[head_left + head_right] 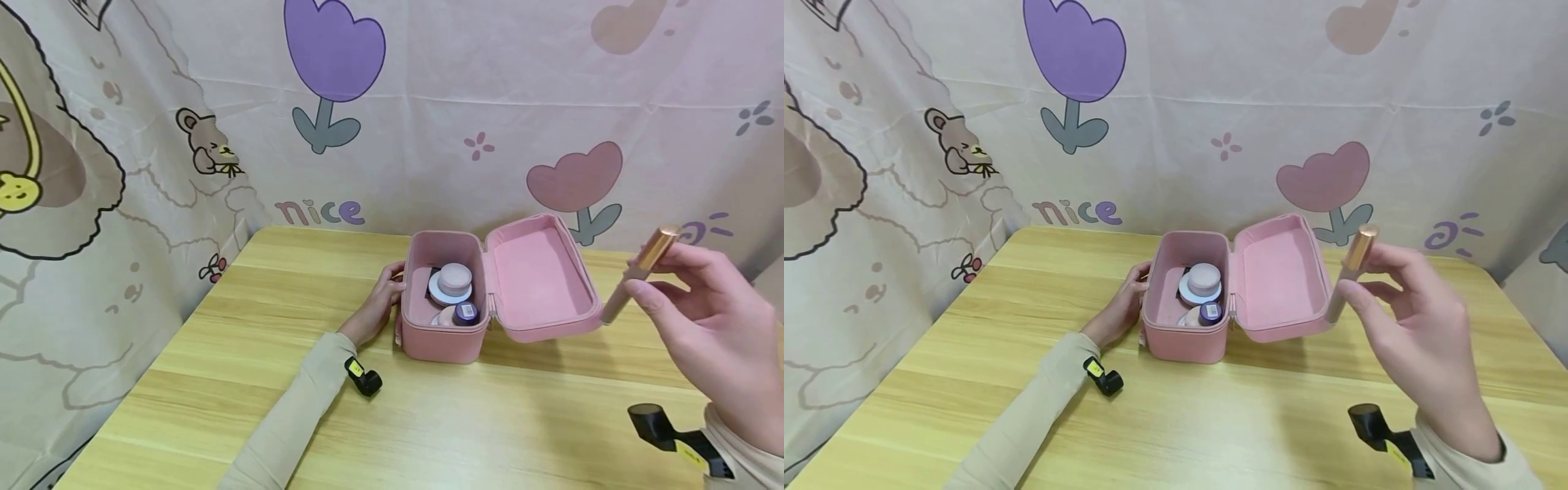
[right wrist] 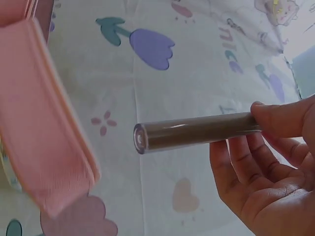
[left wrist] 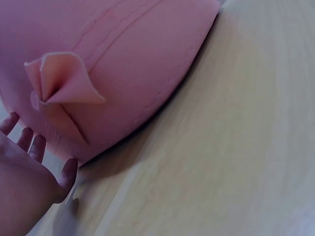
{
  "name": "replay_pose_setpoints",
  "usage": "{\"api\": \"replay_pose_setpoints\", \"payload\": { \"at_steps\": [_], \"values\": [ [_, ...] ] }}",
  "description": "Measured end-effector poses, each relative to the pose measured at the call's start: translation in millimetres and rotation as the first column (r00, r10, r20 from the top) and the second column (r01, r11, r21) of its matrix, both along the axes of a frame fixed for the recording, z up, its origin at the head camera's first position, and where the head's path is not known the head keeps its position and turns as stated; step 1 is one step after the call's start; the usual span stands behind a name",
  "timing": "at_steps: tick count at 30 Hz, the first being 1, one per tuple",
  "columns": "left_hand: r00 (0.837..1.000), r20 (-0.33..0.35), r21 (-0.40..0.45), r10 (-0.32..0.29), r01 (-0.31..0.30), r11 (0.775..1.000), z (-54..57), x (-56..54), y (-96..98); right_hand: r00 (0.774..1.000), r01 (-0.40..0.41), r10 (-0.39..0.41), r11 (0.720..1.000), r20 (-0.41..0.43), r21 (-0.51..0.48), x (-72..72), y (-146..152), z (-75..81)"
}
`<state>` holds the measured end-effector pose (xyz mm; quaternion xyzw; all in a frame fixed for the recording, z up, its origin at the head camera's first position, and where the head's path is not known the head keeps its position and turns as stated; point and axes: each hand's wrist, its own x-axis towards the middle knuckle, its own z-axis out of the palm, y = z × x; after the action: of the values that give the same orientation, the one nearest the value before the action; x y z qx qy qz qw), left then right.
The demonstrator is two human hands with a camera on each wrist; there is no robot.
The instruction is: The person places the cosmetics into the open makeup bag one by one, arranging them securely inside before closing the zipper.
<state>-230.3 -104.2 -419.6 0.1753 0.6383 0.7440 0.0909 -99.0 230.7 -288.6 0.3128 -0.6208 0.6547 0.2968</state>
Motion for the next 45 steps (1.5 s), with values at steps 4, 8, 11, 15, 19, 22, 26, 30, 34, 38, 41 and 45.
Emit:
{"api": "replay_pose_setpoints", "payload": {
  "at_steps": [4,8,11,15,19,22,26,30,34,38,41,45],
  "values": [
    [1.0,-0.002,-0.007,-0.009,0.009,1.0,-0.5,1.1,-0.4,0.999,0.045,-0.047,0.996,0.015,0.076,1.1,-14,0.1],
    [1.0,-0.007,-0.021,-0.022,0.022,1.0,-0.5,2.4,-0.7,0.983,0.172,-0.182,0.95,0.016,0.262,0.5,-27,-2.3],
    [1.0,-0.012,-0.027,-0.018,0.017,0.999,-0.3,2.6,-1.3,0.965,0.237,-0.263,0.894,0.018,0.38,-2.7,-38,-0.2],
    [1.0,-0.013,-0.028,-0.014,0.013,1.0,1.2,2.7,-2.2,0.962,0.224,-0.271,0.862,0.041,0.455,-7.8,-52,7.6],
    [1.0,-0.01,-0.024,-0.015,0.015,1.0,2.3,2.2,-1.5,0.97,0.184,-0.236,0.86,0.051,0.475,-14.8,-62,14.4],
    [1.0,-0.01,-0.024,-0.013,0.012,1.0,2.0,1.1,-1.3,0.977,0.159,-0.209,0.857,0.049,0.49,-22.1,-69,17.4],
    [1.0,-0.009,-0.021,-0.012,0.012,1.0,0.7,0.6,-1.9,0.983,0.135,-0.178,0.848,0.035,0.513,-31.2,-81,17.8],
    [1.0,-0.008,-0.023,-0.018,0.018,1.0,-0.4,1.5,-2.7,0.981,0.154,-0.193,0.839,0.022,0.521,-37.7,-92,16.5],
    [1.0,-0.01,-0.021,-0.025,0.025,0.999,-1.3,1.4,-3.0,0.977,0.157,-0.209,0.82,0.033,0.55,-44.2,-101,15.6],
    [1.0,-0.013,-0.013,-0.019,0.018,1.0,-1.1,1.5,-3.9,0.99,0.092,-0.135,0.803,0.029,0.588,-53.9,-112,14.1],
    [1.0,-0.01,-0.012,-0.013,0.013,1.0,-1.1,1.7,-4.2,0.997,0.042,-0.07,0.791,0.021,0.61,-60.2,-118,11.8],
    [1.0,-0.009,-0.021,-0.021,0.02,1.0,-1.3,1.0,-3.4,1.0,0.024,-0.029,0.781,-0.002,0.625,-66.3,-127,7.4]
  ]
}}
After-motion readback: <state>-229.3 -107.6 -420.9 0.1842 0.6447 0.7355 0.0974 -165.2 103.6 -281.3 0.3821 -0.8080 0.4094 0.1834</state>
